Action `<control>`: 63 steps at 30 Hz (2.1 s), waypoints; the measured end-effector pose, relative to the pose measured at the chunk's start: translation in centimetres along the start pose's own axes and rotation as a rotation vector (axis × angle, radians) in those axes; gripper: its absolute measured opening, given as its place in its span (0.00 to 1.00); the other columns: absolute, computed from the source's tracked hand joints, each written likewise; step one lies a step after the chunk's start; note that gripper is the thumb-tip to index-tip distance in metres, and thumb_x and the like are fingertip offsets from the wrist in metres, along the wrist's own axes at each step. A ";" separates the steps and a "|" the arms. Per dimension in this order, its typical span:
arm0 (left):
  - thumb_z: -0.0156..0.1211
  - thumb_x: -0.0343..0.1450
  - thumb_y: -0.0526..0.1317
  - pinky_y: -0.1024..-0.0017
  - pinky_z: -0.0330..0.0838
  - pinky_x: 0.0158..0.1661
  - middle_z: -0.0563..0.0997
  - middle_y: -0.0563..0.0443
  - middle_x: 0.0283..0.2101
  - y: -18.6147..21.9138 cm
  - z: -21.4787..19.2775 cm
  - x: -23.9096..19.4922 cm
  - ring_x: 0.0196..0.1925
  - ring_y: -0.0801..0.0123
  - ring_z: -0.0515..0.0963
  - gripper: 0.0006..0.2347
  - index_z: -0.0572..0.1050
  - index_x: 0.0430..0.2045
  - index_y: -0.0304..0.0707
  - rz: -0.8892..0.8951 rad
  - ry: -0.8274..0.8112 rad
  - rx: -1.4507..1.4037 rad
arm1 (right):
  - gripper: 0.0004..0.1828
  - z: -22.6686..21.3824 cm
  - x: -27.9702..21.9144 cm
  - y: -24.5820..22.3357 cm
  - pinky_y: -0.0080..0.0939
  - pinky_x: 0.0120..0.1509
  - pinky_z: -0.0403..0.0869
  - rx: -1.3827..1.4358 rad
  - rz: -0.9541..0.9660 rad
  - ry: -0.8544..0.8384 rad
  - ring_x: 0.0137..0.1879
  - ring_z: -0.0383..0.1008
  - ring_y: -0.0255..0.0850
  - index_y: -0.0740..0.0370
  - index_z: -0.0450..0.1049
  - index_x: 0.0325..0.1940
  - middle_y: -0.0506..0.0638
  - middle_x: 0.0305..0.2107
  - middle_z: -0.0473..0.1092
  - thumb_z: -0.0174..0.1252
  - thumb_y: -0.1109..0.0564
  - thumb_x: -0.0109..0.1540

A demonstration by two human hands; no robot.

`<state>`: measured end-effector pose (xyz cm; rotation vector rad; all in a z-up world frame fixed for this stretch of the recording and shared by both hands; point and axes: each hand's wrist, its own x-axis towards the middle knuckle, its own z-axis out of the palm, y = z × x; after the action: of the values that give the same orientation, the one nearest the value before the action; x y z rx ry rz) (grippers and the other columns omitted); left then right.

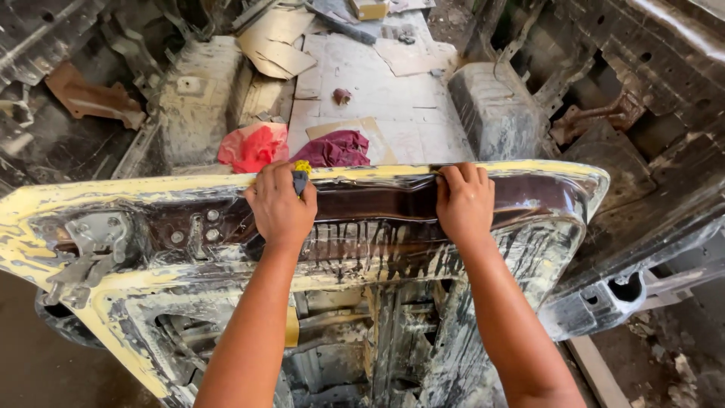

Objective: The person sands a car door frame using a sanding block and a yellow cloth. They repeatedly rub the surface to smooth it, occasionally dipping the cloth into a bucket of water to clean it before resuming sanding.

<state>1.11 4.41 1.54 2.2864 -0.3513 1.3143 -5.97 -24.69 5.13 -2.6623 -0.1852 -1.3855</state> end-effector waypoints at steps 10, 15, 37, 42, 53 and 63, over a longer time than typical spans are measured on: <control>0.65 0.63 0.39 0.56 0.61 0.55 0.77 0.48 0.53 -0.7 -0.3 -0.1 0.59 0.55 0.76 0.18 0.72 0.46 0.37 0.037 -0.033 -0.024 | 0.13 6.2 2.1 -10.7 0.49 0.57 0.70 0.284 -0.275 -0.113 0.51 0.71 0.49 0.60 0.75 0.47 0.54 0.43 0.72 0.54 0.66 0.59; 0.66 0.67 0.40 0.57 0.61 0.55 0.77 0.49 0.53 -0.6 0.1 -0.1 0.57 0.56 0.75 0.16 0.72 0.47 0.40 0.021 -0.025 -0.026 | 0.07 2.9 0.2 -4.4 0.49 0.53 0.69 0.110 -0.095 -0.260 0.48 0.71 0.47 0.60 0.76 0.48 0.53 0.42 0.73 0.55 0.60 0.68; 0.53 0.73 0.32 0.51 0.62 0.63 0.76 0.38 0.48 18.8 11.7 1.6 0.55 0.51 0.74 0.06 0.74 0.41 0.31 0.479 -0.400 -0.229 | 0.08 -2.0 -4.0 4.8 0.53 0.55 0.64 -0.056 0.270 0.004 0.54 0.68 0.55 0.61 0.74 0.50 0.55 0.46 0.70 0.58 0.58 0.67; 0.60 0.62 0.33 0.47 0.59 0.61 0.75 0.42 0.54 14.8 9.6 3.5 0.60 0.53 0.71 0.10 0.76 0.35 0.37 0.629 -0.365 -0.263 | 0.09 -2.2 -4.3 4.5 0.53 0.57 0.64 -0.048 0.226 0.043 0.56 0.67 0.55 0.60 0.75 0.50 0.54 0.48 0.70 0.59 0.59 0.66; 0.67 0.72 0.42 0.54 0.58 0.58 0.76 0.45 0.47 -8.1 -3.8 2.4 0.52 0.53 0.74 0.10 0.74 0.38 0.37 0.096 -0.107 0.021 | 0.08 5.8 1.1 -10.9 0.55 0.53 0.66 0.217 -0.026 -0.035 0.51 0.69 0.53 0.57 0.75 0.47 0.53 0.43 0.71 0.59 0.61 0.63; 0.67 0.71 0.44 0.54 0.59 0.57 0.74 0.43 0.49 -8.3 -4.3 1.7 0.51 0.52 0.73 0.13 0.71 0.40 0.36 0.042 -0.142 0.015 | 0.04 5.2 1.3 -10.2 0.52 0.51 0.68 0.092 -0.028 -0.264 0.44 0.70 0.50 0.61 0.73 0.42 0.55 0.37 0.71 0.58 0.59 0.65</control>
<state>2.49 13.72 2.60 2.4032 -0.4413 1.1813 -2.76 -13.70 3.92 -2.7646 -0.3064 -1.0009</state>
